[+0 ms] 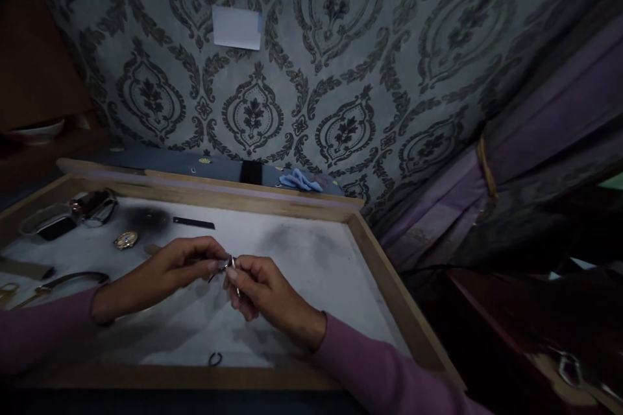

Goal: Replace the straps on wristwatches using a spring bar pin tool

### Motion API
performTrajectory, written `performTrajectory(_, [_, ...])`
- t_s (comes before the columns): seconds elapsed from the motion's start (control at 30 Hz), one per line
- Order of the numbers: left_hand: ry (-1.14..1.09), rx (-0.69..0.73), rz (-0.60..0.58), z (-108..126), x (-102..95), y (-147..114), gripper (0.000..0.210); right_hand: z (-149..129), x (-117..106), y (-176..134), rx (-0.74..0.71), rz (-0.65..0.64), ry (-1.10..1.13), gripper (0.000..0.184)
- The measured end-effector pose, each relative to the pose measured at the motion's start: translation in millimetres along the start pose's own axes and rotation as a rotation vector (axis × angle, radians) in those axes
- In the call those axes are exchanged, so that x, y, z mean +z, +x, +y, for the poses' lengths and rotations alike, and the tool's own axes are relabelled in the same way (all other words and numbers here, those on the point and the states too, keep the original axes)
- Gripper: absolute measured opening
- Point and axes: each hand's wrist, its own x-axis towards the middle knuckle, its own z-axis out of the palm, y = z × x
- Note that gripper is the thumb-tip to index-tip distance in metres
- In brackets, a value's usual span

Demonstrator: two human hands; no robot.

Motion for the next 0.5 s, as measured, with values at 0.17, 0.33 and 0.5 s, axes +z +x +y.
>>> performTrajectory(0.17, [-0.181, -0.117, -0.024, -2, 4.1, 3, 0.027, 0, 1, -2, -0.015, -0.063, -0.049, 0.037])
performTrajectory(0.33, [-0.147, -0.05, -0.037, -2, 4.8, 2, 0.026, 1, 1, -2, 0.0, -0.109, -0.063, 0.034])
performTrajectory(0.5, [0.012, -0.005, 0.128, -5, -15.8, 7, 0.021, 1, -11, 6, -0.064, 0.029, -0.05, 0.033])
